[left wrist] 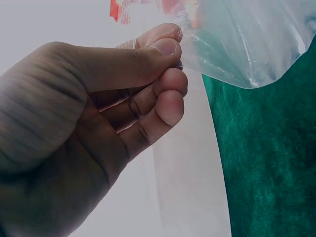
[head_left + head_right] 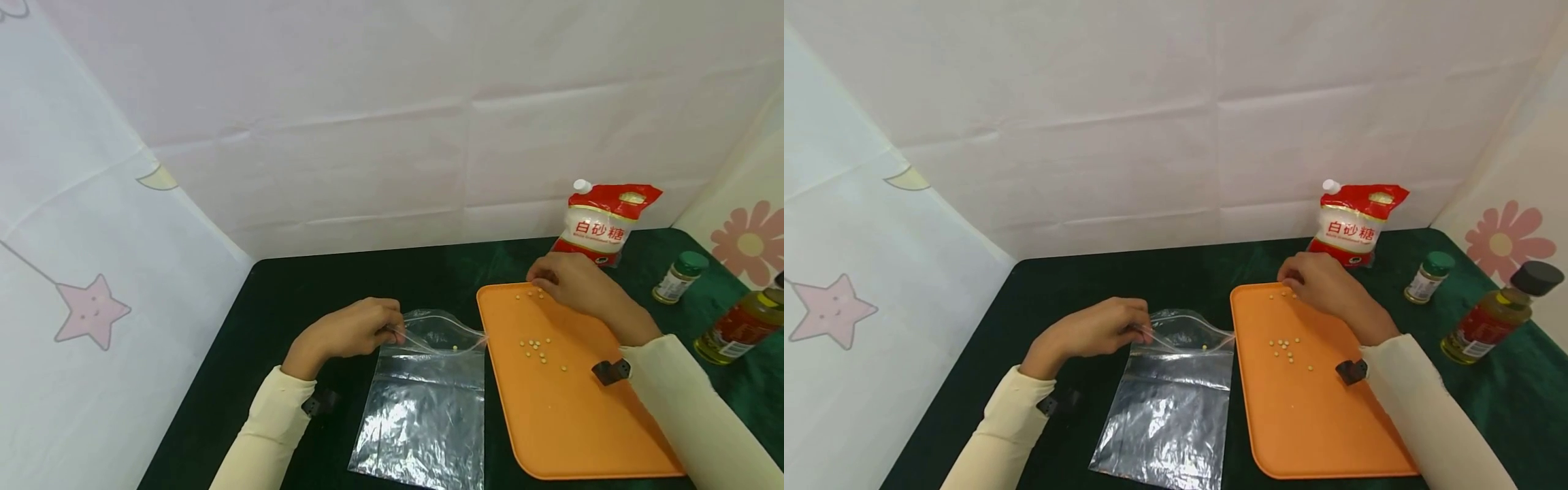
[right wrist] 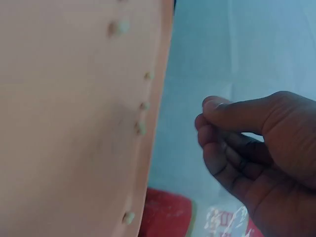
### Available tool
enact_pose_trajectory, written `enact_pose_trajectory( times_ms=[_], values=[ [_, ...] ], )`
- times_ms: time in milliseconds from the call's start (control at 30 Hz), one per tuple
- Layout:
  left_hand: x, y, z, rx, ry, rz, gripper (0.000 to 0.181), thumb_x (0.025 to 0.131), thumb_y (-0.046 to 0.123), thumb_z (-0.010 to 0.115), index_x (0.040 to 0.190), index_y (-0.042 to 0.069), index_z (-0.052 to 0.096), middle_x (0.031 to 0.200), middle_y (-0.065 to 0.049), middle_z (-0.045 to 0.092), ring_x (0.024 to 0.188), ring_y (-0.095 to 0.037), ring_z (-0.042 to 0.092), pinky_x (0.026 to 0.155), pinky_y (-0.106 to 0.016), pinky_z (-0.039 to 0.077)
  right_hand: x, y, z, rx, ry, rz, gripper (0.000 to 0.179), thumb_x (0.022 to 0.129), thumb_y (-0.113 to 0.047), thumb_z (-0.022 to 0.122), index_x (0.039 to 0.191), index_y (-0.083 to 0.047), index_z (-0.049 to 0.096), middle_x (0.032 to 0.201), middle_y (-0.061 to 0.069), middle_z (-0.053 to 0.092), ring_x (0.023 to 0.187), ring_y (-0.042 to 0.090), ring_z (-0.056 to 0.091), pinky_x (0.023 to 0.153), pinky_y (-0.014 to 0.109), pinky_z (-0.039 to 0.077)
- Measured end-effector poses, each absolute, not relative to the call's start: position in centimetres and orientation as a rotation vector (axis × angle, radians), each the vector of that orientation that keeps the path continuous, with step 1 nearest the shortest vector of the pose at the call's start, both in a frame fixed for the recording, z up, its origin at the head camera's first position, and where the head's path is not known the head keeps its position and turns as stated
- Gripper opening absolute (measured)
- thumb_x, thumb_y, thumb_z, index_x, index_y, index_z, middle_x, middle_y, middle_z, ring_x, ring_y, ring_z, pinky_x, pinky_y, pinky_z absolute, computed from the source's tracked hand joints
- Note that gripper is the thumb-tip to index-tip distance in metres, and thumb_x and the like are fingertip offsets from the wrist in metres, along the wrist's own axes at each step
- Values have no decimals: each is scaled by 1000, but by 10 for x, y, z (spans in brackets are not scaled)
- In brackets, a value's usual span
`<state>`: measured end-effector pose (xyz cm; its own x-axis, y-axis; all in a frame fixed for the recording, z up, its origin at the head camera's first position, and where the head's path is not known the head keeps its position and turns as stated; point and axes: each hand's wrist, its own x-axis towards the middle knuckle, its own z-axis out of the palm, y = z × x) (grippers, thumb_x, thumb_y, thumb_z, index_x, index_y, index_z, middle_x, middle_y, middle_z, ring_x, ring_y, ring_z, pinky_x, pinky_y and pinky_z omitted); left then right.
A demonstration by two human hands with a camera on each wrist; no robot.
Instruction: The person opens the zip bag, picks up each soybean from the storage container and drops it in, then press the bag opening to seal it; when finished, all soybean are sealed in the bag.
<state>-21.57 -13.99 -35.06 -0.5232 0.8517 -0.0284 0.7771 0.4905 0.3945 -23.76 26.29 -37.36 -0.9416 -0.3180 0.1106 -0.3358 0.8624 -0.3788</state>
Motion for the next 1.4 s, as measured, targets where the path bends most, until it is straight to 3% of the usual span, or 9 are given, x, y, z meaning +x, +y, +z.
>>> enact_pose_trajectory(
  times_ms=[333, 733, 933, 1133, 1267, 1400],
  values=[
    [-216, -139, -351, 1404, 2518, 487, 11, 95, 3, 68, 103, 8, 74, 95, 3, 58, 89, -7, 62, 78, -17, 51, -252, 277, -397, 503, -3124, 541, 13, 91, -4, 73, 104, -7, 73, 92, 5, 67, 81, 23, 58, 83, 47, 55],
    [-216, -139, -351, 1402, 2521, 477, 10, 95, 4, 69, 102, 9, 74, 94, 4, 57, 88, -6, 61, 77, -17, 51, -252, 273, -401, 492, -3125, 539, 12, 91, -6, 74, 102, -4, 73, 87, 4, 65, 77, 21, 56, 77, 42, 56],
    [-216, -139, -351, 1402, 2521, 474, 10, 95, 4, 68, 102, 9, 74, 94, 3, 57, 88, -6, 61, 77, -17, 51, -244, 266, -395, 580, -2975, 831, 12, 94, -13, 72, 106, -13, 73, 94, 0, 69, 82, 21, 60, 82, 43, 56],
    [-217, -139, -353, 1398, 2521, 475, 9, 96, 4, 68, 100, 10, 74, 94, 4, 57, 87, -5, 61, 76, -17, 51, -222, 224, -379, 832, -2841, 1246, 11, 97, -26, 69, 108, -23, 72, 101, -9, 70, 92, 16, 63, 87, 41, 54],
    [-217, -139, -353, 1400, 2523, 472, 9, 95, 4, 68, 100, 10, 74, 94, 4, 57, 87, -5, 60, 76, -17, 51, -207, 194, -374, 1059, -2783, 1278, 11, 97, -25, 69, 107, -24, 72, 97, -12, 68, 83, 12, 62, 73, 31, 55],
    [-217, -139, -354, 1391, 2530, 464, 10, 95, 4, 69, 101, 10, 74, 95, 5, 57, 88, -5, 60, 78, -18, 51, -198, 177, -373, 1175, -2779, 1155, 12, 96, -24, 70, 104, -33, 72, 91, -15, 63, 72, 10, 55, 60, 25, 46]
  ],
)
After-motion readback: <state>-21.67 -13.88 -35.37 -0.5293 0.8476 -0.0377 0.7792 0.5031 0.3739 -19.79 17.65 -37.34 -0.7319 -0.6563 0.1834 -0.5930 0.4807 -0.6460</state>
